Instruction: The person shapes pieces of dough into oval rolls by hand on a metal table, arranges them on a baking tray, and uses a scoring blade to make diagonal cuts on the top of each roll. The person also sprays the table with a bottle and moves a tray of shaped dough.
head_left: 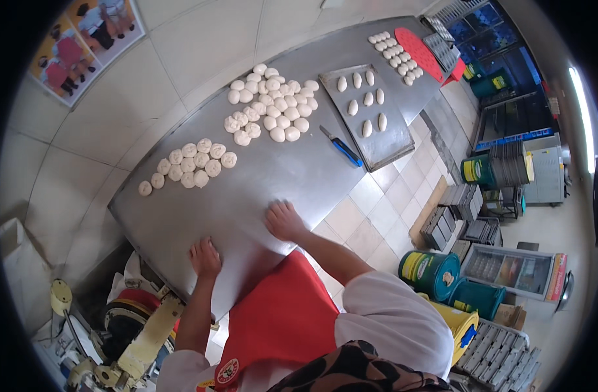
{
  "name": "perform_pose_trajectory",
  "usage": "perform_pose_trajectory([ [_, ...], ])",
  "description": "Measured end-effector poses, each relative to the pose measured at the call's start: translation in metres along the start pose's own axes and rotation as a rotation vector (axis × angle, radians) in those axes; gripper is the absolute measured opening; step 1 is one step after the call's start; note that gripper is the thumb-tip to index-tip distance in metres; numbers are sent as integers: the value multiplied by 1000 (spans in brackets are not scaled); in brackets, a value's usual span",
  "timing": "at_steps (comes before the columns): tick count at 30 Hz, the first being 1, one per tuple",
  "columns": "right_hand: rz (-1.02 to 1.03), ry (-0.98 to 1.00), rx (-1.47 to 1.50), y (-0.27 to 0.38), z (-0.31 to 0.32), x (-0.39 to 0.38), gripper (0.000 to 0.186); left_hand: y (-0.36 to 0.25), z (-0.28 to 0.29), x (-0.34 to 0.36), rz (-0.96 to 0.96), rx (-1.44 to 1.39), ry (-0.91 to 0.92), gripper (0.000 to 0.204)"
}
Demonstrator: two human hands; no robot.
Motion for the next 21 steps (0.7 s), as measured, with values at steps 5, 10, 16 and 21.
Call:
perform_pose_trajectory([
  [5, -120, 2, -4, -11, 9, 93, 41, 0, 25, 87, -38, 16, -132, 21],
  [10, -69, -195, 42, -12, 1, 47, 34, 5, -6, 49, 94, -99, -142, 21],
  [16, -55, -25, 10, -2, -3, 0, 32, 2, 12, 3, 17, -75, -188, 25],
  [21, -208, 35, 29, -12, 13, 88, 44, -3, 29, 75, 22, 30, -155, 27],
])
Point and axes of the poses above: each hand's wrist, its own x-axis towards the middle knuckle, its own z-axis out of the back of the hand, y = z × x, the point moved 7 cm from there along x, towards the middle knuckle, and after that the axes turned 15 degrees about x, right-handed, at the moved point
